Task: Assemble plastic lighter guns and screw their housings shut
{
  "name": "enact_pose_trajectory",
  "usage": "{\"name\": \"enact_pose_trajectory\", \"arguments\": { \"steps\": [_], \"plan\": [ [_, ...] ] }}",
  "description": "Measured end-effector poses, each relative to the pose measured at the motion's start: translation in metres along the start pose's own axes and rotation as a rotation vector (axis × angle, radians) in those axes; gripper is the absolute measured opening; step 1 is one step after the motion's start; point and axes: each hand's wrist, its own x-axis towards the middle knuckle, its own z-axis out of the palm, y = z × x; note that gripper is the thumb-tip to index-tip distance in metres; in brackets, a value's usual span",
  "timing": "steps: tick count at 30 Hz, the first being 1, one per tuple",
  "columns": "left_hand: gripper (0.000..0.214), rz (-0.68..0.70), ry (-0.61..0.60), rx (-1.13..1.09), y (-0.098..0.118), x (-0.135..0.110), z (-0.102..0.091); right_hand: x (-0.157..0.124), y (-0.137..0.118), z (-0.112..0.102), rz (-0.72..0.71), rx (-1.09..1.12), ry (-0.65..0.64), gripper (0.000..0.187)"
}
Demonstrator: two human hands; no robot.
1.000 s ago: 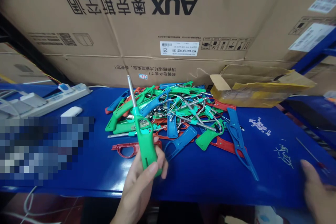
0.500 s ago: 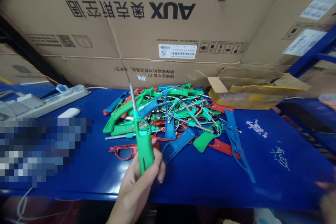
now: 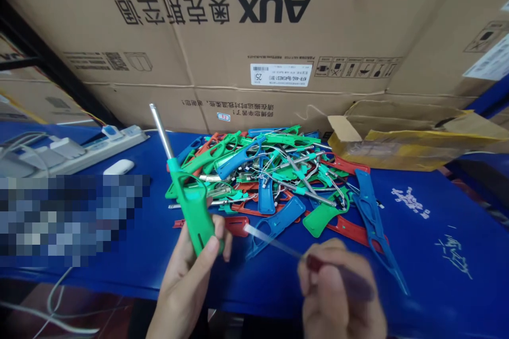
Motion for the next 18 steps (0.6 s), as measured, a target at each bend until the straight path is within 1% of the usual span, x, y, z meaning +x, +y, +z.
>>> {"name": "enact_pose_trajectory", "arguments": {
  "steps": [2,4,5,6,7,9,14,18],
  "plan": [
    [0.015,0.016,0.033,0.014,0.003,0.003,-0.005,-0.008,0.003,0.002,0.032,0.095,-0.218,0.017],
    [0.014,0.010,0.061,-0.014,0.003,0.006,-0.009,-0.011,0.009,-0.007,0.078,0.114,-0.455,0.013],
    [0.015,0.004,0.069,-0.035,0.003,0.007,-0.010,-0.011,0.012,-0.011,0.094,0.111,-0.531,0.015],
    [0.016,0.000,0.074,-0.057,0.002,0.008,-0.011,-0.011,0.015,-0.015,0.100,0.108,-0.576,0.017],
    [0.017,-0.003,0.077,-0.078,0.001,0.009,-0.011,-0.010,0.017,-0.017,0.105,0.106,-0.600,0.019],
    [0.019,-0.010,0.078,-0.109,-0.001,0.009,-0.011,-0.010,0.018,-0.017,0.117,0.088,-0.596,0.019],
    [0.025,-0.039,0.070,-0.132,-0.004,0.008,-0.011,-0.015,0.019,-0.008,0.070,-0.007,-0.665,0.020],
    [0.022,-0.050,0.060,-0.141,-0.004,0.007,-0.012,-0.017,0.018,-0.009,0.093,-0.017,-0.625,0.018]
  ]
}}
